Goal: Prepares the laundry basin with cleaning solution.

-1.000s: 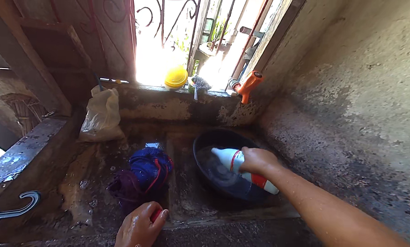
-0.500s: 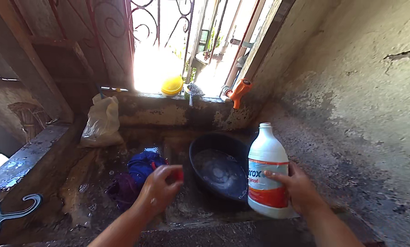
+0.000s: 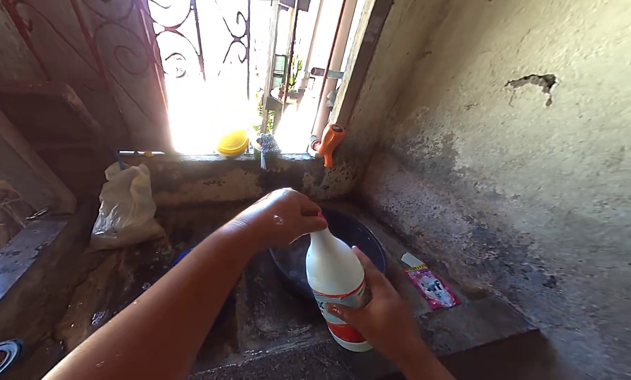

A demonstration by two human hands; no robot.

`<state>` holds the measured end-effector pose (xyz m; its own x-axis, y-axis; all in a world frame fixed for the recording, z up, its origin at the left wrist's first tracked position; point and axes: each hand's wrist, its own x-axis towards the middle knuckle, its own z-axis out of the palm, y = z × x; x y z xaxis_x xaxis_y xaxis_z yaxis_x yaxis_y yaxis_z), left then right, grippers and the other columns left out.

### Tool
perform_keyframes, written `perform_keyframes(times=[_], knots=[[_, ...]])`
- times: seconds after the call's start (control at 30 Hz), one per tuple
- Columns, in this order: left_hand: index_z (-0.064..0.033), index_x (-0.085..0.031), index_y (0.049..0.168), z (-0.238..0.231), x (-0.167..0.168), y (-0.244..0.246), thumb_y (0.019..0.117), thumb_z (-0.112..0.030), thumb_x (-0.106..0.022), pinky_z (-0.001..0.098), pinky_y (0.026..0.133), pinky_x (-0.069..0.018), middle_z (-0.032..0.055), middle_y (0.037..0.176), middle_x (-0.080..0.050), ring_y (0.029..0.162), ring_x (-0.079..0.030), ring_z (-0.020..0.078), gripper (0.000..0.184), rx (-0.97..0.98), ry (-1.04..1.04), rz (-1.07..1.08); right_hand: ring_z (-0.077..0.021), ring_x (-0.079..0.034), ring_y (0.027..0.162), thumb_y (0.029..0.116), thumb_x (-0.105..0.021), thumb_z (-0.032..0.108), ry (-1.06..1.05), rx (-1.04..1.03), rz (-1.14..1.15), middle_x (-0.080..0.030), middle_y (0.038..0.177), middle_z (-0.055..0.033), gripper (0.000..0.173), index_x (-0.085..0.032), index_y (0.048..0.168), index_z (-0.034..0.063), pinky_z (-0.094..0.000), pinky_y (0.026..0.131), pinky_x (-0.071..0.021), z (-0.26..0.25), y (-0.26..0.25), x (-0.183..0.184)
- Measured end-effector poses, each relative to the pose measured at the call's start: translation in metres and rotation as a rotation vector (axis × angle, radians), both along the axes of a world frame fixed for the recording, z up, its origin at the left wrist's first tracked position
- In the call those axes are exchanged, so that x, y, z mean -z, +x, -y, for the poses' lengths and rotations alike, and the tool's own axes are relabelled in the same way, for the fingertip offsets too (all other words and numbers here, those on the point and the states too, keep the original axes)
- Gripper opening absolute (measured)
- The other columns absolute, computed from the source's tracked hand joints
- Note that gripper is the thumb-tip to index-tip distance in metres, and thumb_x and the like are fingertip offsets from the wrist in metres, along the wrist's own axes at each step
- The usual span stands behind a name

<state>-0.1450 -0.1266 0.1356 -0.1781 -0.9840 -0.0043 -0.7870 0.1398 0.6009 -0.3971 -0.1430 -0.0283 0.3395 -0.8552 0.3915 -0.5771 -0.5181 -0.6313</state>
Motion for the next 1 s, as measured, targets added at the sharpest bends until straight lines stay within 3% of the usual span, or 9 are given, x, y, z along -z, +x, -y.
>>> perform_keyframes(times=[0.13, 0.3, 0.37, 0.43, 0.5, 0.57, 0.7, 0.83, 1.0], knots=[[-0.0180, -0.074, 0.122, 0.001, -0.003, 0.001, 0.1032, -0.034, -0.062, 0.0331, 0.083, -0.0529, -0.0001, 0.102, -0.070, 0.093, -0.065, 0.0087, 0.028, 0.084, -0.074, 0.074, -0.0203, -0.065, 0.117, 0.0617, -0.086, 0.061, 0.112, -0.027, 0.013, -0.064, 0.134, -0.0083, 0.113, -0.039, 0.158, 0.0270, -0.0481, 0.098, -0.0552, -0.002, 0.000, -0.004], [-0.0107, -0.074, 0.095, 0.006, -0.014, -0.003, 0.1065, -0.043, -0.052, 0.0317, 0.066, -0.0534, 0.0011, 0.076, -0.068, 0.067, -0.064, 0.0098, 0.040, -0.056, 0.061, -0.034, -0.0154, -0.065, 0.116, 0.0589, -0.088, 0.059, 0.208, -0.052, 0.060, -0.064, 0.134, -0.0038, 0.114, -0.038, 0.158, 0.0316, -0.0448, 0.096, -0.0564, -0.003, 0.003, -0.009], [-0.0161, -0.078, 0.107, 0.006, -0.013, -0.001, 0.1036, -0.038, -0.061, 0.0292, 0.067, -0.0530, -0.0016, 0.083, -0.070, 0.071, -0.063, 0.0066, 0.028, 0.028, 0.045, 0.033, -0.0160, -0.064, 0.116, 0.0589, -0.088, 0.059, 0.208, -0.052, 0.047, -0.064, 0.134, -0.0042, 0.115, -0.038, 0.158, 0.0314, -0.0452, 0.097, -0.0558, -0.003, 0.002, -0.004], [-0.0172, -0.075, 0.122, 0.003, -0.011, 0.000, 0.1011, -0.021, -0.066, 0.0306, 0.086, -0.0548, 0.0007, 0.109, -0.072, 0.097, -0.067, 0.0080, 0.023, 0.141, 0.031, 0.025, -0.0175, -0.064, 0.118, 0.0579, -0.088, 0.060, 0.219, -0.042, 0.039, -0.064, 0.134, -0.0062, 0.115, -0.040, 0.158, 0.0297, -0.0459, 0.099, -0.0546, -0.004, 0.001, 0.001], [-0.0162, -0.074, 0.124, -0.001, -0.006, -0.004, 0.0968, 0.002, -0.064, 0.0283, 0.096, -0.0553, 0.0009, 0.125, -0.070, 0.112, -0.066, 0.0085, 0.034, 0.172, 0.055, -0.147, -0.0182, -0.063, 0.119, 0.0565, -0.088, 0.059, 0.222, -0.043, 0.041, -0.063, 0.134, -0.0068, 0.115, -0.042, 0.157, 0.0285, -0.0456, 0.100, -0.0537, -0.004, 0.002, 0.003], [-0.0128, -0.069, 0.128, -0.004, 0.002, -0.018, 0.0906, 0.011, -0.056, 0.0301, 0.094, -0.0537, 0.0012, 0.125, -0.069, 0.110, -0.065, 0.0089, 0.046, 0.150, 0.088, -0.355, -0.0181, -0.062, 0.121, 0.0558, -0.089, 0.057, 0.267, -0.061, 0.053, -0.063, 0.136, -0.0063, 0.116, -0.041, 0.158, 0.0289, -0.0452, 0.101, -0.0528, -0.007, 0.006, 0.001], [-0.0204, -0.068, 0.127, 0.003, 0.018, -0.053, 0.1004, -0.017, -0.064, 0.0334, 0.085, -0.0565, -0.0041, 0.117, -0.072, 0.096, -0.068, 0.0079, 0.027, -0.107, -0.123, -0.260, -0.0116, -0.063, 0.119, 0.0557, -0.093, 0.051, 0.436, -0.149, 0.197, -0.064, 0.134, -0.0033, 0.116, -0.042, 0.156, 0.0233, -0.0363, 0.101, -0.0551, -0.015, 0.015, 0.000], [-0.0225, -0.070, 0.125, 0.010, 0.018, -0.059, 0.1053, -0.010, -0.053, 0.0330, 0.091, -0.0541, -0.0031, 0.121, -0.068, 0.102, -0.065, 0.0080, 0.030, -0.112, -0.168, -0.171, -0.0163, -0.069, 0.112, 0.0627, -0.094, 0.016, 0.696, -0.494, 0.689, -0.068, 0.126, -0.0074, 0.105, -0.039, 0.151, 0.0027, -0.0372, 0.097, -0.0601, -0.018, 0.009, 0.006], [-0.0122, -0.072, 0.119, 0.022, 0.006, -0.068, 0.1012, -0.002, -0.055, 0.0239, 0.087, -0.0570, -0.0013, 0.115, -0.073, 0.099, -0.069, 0.0051, 0.026, 0.093, -0.131, -0.546, -0.0088, -0.067, 0.117, 0.0809, -0.080, 0.013, 0.839, -1.128, 1.127, -0.072, 0.126, 0.0037, 0.060, -0.060, 0.138, 0.0196, -0.0315, 0.103, -0.0548, 0.005, -0.004, 0.027]])
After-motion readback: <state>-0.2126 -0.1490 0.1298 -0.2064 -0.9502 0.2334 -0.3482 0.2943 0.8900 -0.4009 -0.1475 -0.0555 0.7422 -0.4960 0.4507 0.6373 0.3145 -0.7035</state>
